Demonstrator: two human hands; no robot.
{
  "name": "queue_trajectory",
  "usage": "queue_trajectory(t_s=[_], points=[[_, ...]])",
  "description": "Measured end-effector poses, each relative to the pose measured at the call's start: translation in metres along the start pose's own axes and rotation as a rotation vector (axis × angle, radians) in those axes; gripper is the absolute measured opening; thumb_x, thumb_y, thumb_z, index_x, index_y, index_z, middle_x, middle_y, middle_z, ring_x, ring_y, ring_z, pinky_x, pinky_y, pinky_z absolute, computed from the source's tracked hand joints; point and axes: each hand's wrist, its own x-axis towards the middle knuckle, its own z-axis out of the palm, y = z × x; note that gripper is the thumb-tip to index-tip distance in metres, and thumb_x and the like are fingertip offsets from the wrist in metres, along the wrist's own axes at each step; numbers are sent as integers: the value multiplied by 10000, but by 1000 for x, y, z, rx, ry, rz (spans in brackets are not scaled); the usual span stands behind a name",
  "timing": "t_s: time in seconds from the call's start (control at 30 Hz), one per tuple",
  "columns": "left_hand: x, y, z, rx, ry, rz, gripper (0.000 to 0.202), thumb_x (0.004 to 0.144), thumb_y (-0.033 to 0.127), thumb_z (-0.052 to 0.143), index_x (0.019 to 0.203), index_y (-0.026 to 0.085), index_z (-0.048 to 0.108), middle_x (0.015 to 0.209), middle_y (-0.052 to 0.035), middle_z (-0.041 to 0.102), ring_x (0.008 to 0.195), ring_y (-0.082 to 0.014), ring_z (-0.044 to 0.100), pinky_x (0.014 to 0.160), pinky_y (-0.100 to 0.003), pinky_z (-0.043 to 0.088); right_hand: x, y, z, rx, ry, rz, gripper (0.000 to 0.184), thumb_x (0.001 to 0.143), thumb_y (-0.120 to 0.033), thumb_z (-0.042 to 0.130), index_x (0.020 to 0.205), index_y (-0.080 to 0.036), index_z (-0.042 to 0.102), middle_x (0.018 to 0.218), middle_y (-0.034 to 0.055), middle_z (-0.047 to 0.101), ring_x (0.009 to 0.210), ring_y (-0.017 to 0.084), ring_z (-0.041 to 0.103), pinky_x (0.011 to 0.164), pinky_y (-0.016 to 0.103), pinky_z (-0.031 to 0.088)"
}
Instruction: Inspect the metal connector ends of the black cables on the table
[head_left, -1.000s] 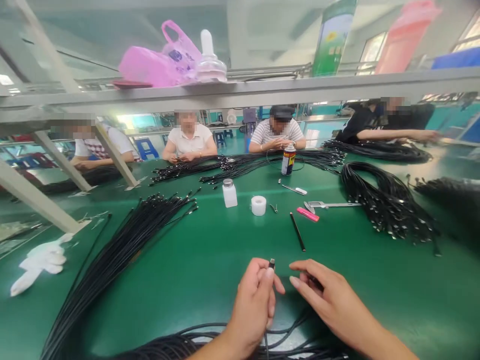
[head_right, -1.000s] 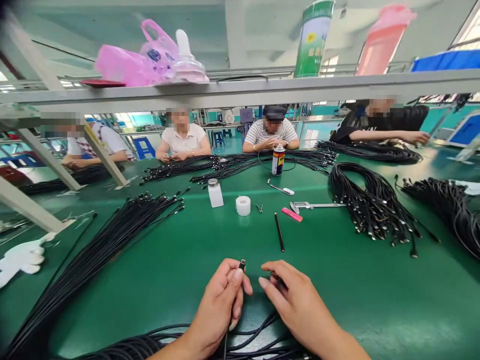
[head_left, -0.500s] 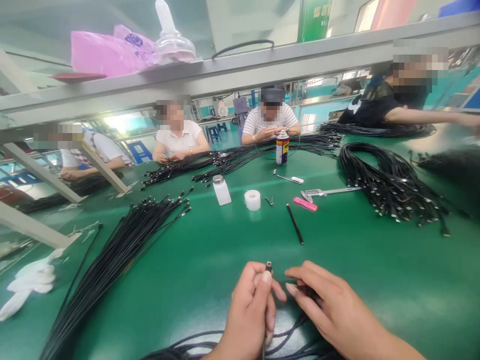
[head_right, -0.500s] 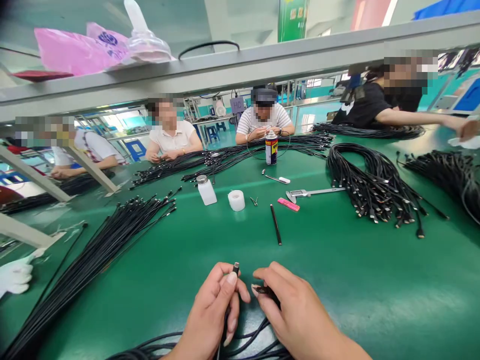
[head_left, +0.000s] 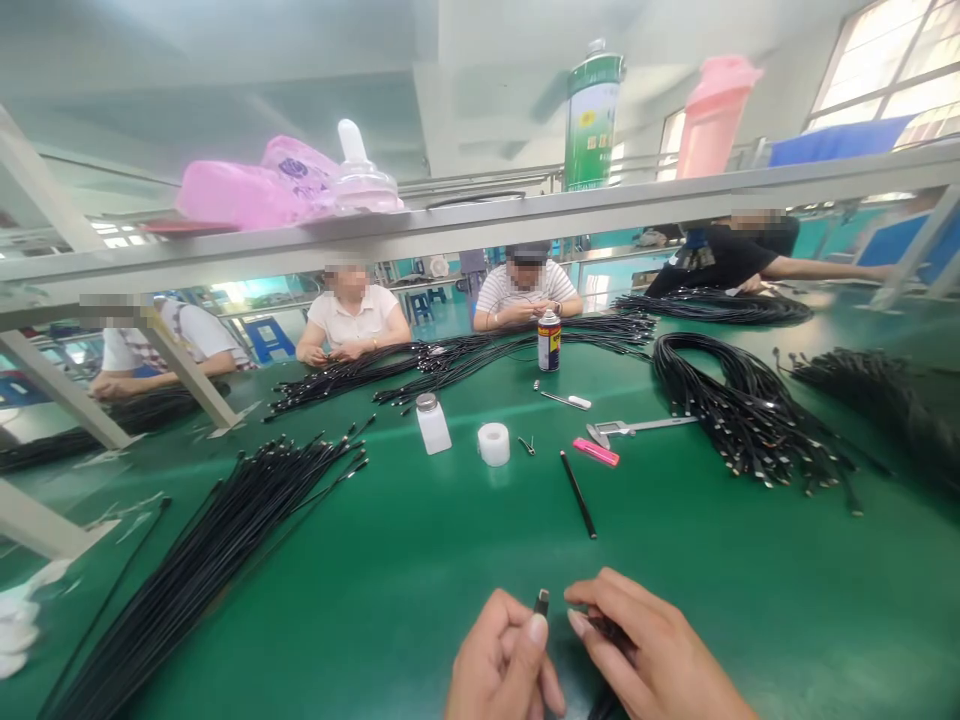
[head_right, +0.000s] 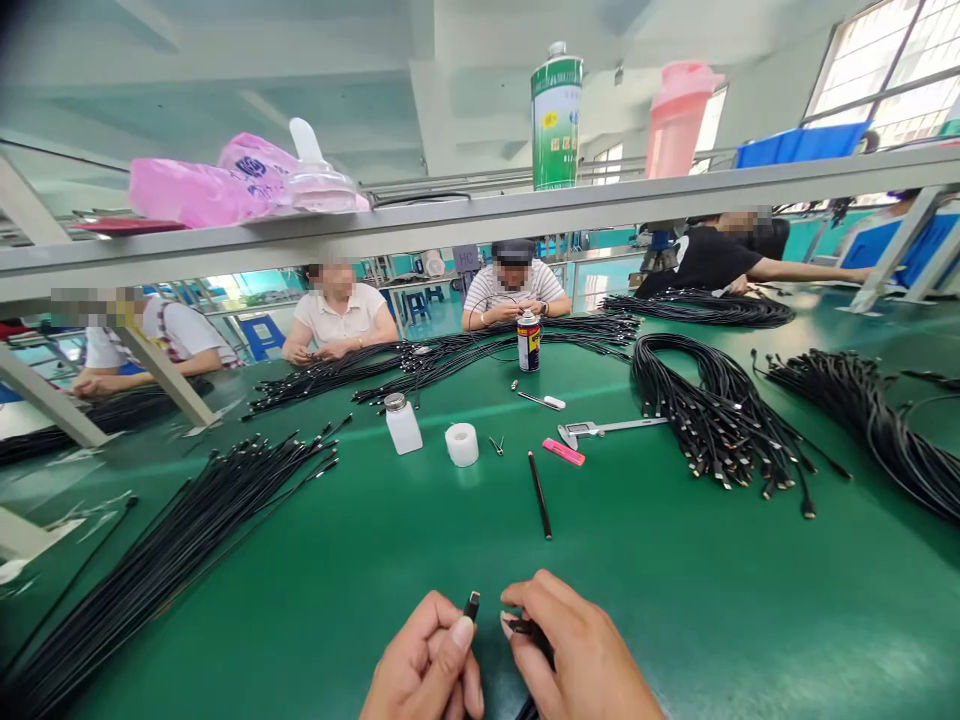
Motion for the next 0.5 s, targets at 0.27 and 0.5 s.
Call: queue_trajectory(t_s=[0.27, 0.5], points=[[1, -2, 0, 9, 2, -6, 562, 806, 752, 517, 771, 195, 450, 512, 8, 599, 392, -54, 355, 423, -186, 247, -2, 4, -1, 19, 34, 11, 193, 948, -173, 440, 997, -206, 623, 856, 34, 640, 749, 158, 647, 689, 270, 530], [3, -5, -2, 32, -19, -27, 579, 787, 774, 514, 784, 197, 467, 513, 0, 600, 406, -66, 369, 436, -192, 275, 1, 7, 0, 6, 88, 25, 196, 957, -218, 446, 972, -206, 642, 830, 23, 651, 720, 153, 653, 657, 259, 531]])
